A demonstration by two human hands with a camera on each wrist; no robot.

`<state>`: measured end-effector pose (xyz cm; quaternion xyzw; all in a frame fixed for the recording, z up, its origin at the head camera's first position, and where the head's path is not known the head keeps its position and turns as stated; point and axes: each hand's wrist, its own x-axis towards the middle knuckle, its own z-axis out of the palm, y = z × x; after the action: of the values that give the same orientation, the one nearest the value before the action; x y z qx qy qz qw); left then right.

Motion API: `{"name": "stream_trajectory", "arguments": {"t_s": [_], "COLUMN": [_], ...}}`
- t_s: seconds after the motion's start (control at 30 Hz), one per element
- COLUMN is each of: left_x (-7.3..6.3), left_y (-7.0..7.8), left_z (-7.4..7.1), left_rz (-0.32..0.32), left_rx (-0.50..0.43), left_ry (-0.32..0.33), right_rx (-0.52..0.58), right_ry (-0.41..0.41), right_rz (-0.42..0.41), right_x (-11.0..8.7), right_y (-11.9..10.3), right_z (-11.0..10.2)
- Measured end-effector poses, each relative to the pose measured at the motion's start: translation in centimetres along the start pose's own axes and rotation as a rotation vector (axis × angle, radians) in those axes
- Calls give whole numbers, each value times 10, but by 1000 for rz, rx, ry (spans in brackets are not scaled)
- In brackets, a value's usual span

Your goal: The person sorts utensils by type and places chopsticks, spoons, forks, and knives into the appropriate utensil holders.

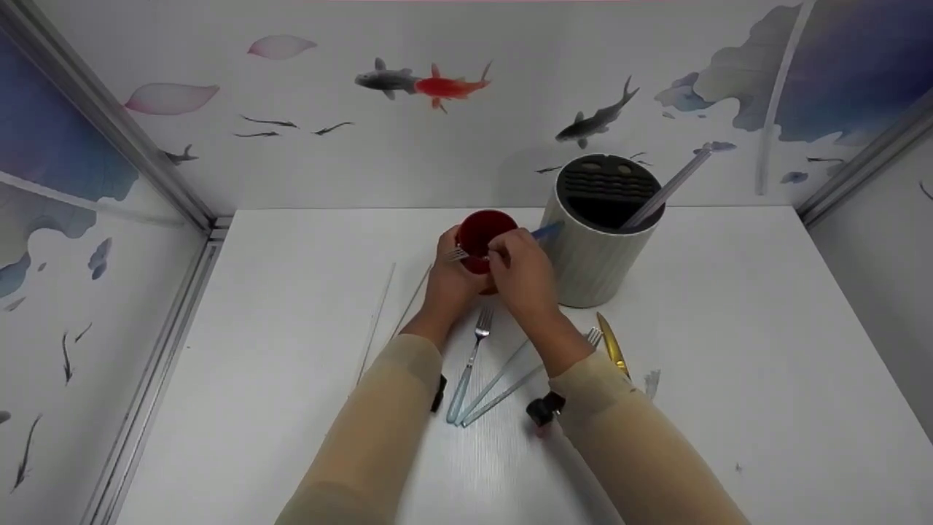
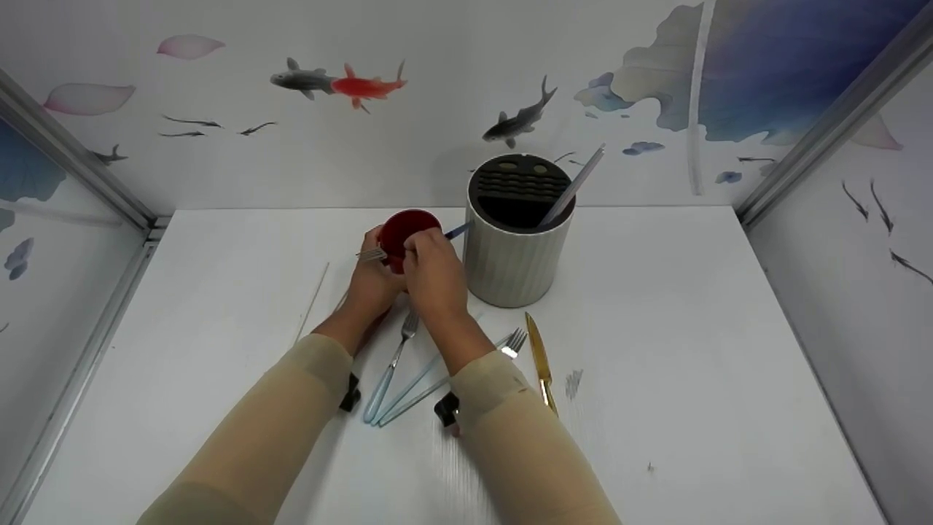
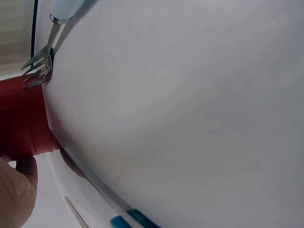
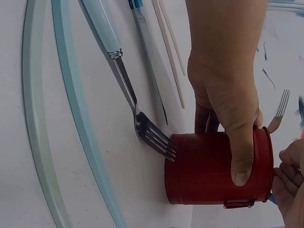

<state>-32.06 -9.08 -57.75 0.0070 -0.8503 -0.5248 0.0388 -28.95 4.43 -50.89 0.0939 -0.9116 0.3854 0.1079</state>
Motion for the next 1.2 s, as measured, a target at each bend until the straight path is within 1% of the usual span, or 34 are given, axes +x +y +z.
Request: {"name": "stream_trajectory", "arguments": {"t_s": [0.1,0.23,0.5,0.67,0.77,0.93,1.2], "left_x": [-1,-1,-2,-2,-2,-2,-3], "left_y": [1,2,2,1,1,2,2], "left_z": [0,0,0,0,0,0,1], "left_rz": [-11,-7,9,-6,-11,-4,21], "left_rx": [3,6,-1,-7,5,23,6], "left_ry": [-1,2,1,-2,-1,14,22], "right_rx": [3,4,28,50,63,63,106], "right_ry": [-14,-19,-10,-14,-12,13,56], "right_rz": [18,28,5,19,26,-4,-38], "right_x": [0,0,-2,-3,-5,-9,-15], "right_y": [0,0,1,-1,-2,-4,-2], "right_z": [-1,-1,-3,-6,-8,-15,-30]}}
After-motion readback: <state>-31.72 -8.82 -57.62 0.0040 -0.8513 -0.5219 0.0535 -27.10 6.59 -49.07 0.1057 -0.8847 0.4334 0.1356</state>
